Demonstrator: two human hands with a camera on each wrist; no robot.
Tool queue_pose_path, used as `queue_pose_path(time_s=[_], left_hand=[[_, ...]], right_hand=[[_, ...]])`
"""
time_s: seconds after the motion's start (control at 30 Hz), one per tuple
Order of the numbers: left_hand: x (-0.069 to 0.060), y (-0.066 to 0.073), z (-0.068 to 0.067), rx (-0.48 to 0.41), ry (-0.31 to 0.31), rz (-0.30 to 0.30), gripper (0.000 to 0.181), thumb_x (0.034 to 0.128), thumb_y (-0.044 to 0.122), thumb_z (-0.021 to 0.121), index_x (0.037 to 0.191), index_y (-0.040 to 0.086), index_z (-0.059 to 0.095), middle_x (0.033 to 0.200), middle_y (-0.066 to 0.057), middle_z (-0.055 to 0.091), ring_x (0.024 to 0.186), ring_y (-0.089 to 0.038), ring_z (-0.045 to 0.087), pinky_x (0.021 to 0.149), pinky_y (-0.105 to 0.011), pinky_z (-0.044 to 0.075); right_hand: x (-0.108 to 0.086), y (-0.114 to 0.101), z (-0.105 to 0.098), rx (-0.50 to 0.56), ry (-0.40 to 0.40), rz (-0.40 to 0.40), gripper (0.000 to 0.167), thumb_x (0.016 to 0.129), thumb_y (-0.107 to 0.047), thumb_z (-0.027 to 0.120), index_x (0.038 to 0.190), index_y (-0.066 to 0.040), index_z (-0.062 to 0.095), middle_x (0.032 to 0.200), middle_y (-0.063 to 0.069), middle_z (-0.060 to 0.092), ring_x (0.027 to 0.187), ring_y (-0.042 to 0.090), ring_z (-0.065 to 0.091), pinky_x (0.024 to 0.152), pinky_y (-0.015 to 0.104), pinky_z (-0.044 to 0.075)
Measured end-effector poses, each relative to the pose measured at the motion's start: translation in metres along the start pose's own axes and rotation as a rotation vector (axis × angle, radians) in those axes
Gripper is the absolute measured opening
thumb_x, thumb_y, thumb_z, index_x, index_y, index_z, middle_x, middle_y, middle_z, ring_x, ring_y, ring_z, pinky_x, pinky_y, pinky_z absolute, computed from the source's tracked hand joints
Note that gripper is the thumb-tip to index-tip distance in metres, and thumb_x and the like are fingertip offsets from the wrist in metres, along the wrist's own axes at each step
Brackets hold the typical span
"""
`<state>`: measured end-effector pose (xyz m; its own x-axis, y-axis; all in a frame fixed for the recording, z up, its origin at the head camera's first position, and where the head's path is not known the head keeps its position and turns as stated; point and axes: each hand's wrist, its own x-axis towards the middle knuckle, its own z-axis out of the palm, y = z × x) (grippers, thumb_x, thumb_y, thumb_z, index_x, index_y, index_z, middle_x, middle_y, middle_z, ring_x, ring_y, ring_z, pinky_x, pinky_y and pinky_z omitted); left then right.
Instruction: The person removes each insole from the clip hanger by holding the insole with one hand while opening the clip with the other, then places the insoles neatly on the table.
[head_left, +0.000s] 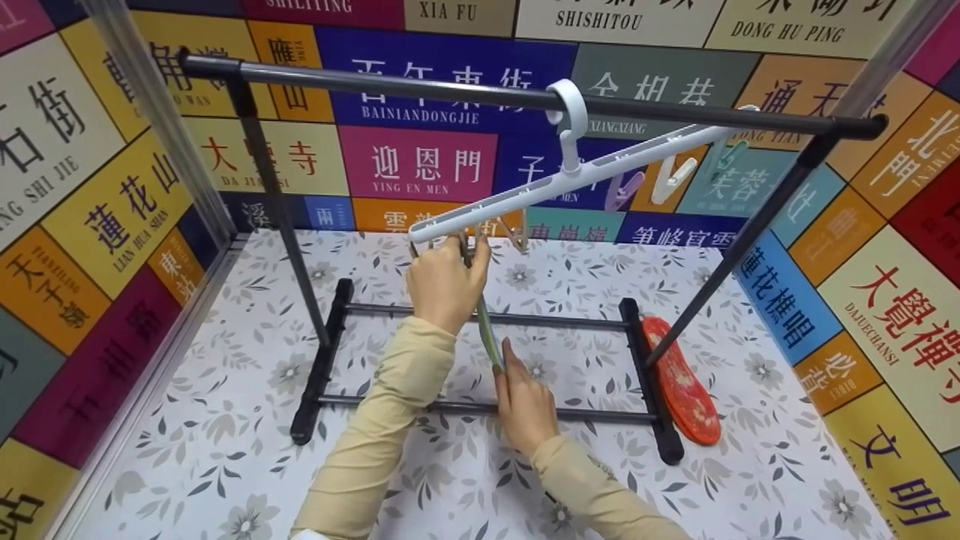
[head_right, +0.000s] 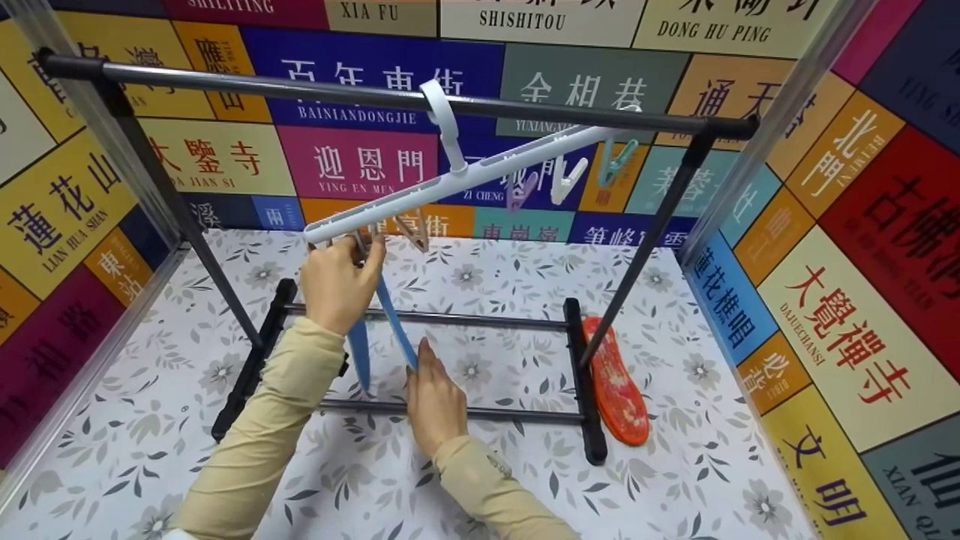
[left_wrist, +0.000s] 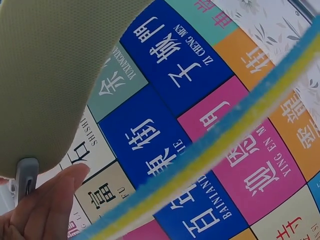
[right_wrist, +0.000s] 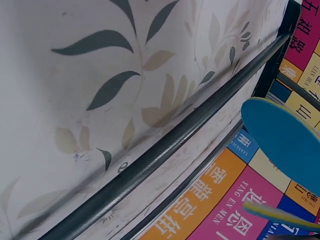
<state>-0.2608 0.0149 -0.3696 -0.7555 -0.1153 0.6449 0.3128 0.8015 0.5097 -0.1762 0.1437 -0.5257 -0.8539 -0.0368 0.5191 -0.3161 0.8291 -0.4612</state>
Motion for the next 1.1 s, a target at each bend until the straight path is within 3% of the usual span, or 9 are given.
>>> queue_pose_path(time_s=[0.17,0.37,0.47,0.57,0.8,1.0,1.1], left_hand=[[0.0,0.001,0.0,-0.018,0.006,0.019,0.041,0.0962,0.037,0.055,0.067,0.01,0.06,0.055,-0.009,0.059,0.051,-0.033,0.058,0.048,-0.047,0.045],[0.001,0.0,0.0,-0.016,0.015,0.028,0.042,0.0968,0.036,0.055,0.066,0.008,0.061,0.055,-0.011,0.058,0.052,-0.034,0.058,0.049,-0.048,0.046],[0.001,-0.002,-0.001,-0.018,0.022,0.035,0.041,0.0966,0.035,0.056,0.065,0.008,0.06,0.054,-0.01,0.057,0.051,-0.034,0.058,0.049,-0.049,0.046],[0.002,-0.004,-0.001,-0.02,0.021,0.035,0.04,0.0967,0.034,0.057,0.065,0.009,0.059,0.053,-0.009,0.056,0.05,-0.033,0.057,0.049,-0.048,0.046],[0.002,-0.007,-0.004,-0.031,-0.038,-0.013,0.043,0.0976,0.041,0.057,0.072,0.006,0.064,0.058,-0.01,0.061,0.052,-0.031,0.057,0.05,-0.046,0.046],[0.004,-0.01,-0.008,-0.033,-0.06,-0.048,0.042,0.0948,0.044,0.062,0.077,0.007,0.067,0.062,-0.009,0.064,0.052,-0.027,0.055,0.05,-0.041,0.044],[0.006,-0.011,-0.01,-0.019,-0.073,-0.073,0.043,0.0929,0.047,0.064,0.076,0.007,0.066,0.06,-0.009,0.061,0.051,-0.023,0.049,0.049,-0.038,0.038]], right_hand=[[-0.007,0.003,-0.003,0.024,0.016,-0.008,0.045,0.1,-0.015,0.053,0.143,-0.002,0.05,0.128,0.018,0.066,0.096,0.041,0.07,0.079,0.05,0.056],[-0.022,0.008,-0.012,0.037,0.064,-0.052,0.041,0.097,-0.009,0.056,0.136,0.002,0.056,0.117,0.021,0.07,0.084,0.038,0.072,0.07,0.047,0.057],[-0.03,0.014,-0.018,0.028,0.074,-0.055,0.024,0.096,-0.007,0.057,0.115,0.004,0.066,0.092,0.019,0.074,0.069,0.033,0.071,0.061,0.045,0.057],[-0.036,0.019,-0.024,0.005,0.074,-0.052,0.011,0.095,-0.007,0.057,0.095,0.0,0.066,0.075,0.013,0.07,0.062,0.03,0.068,0.056,0.043,0.054],[-0.048,0.033,-0.035,-0.019,0.076,-0.026,0.017,0.093,-0.005,0.059,0.076,-0.006,0.057,0.06,0.005,0.056,0.051,0.023,0.056,0.049,0.04,0.047],[-0.053,0.043,-0.048,-0.034,0.07,0.036,0.022,0.094,-0.005,0.058,0.073,-0.009,0.053,0.058,0.001,0.049,0.051,0.019,0.049,0.049,0.038,0.044],[-0.055,0.046,-0.053,-0.038,0.087,0.04,0.008,0.093,-0.003,0.059,0.089,0.001,0.066,0.065,0.008,0.061,0.053,0.022,0.055,0.05,0.042,0.045]])
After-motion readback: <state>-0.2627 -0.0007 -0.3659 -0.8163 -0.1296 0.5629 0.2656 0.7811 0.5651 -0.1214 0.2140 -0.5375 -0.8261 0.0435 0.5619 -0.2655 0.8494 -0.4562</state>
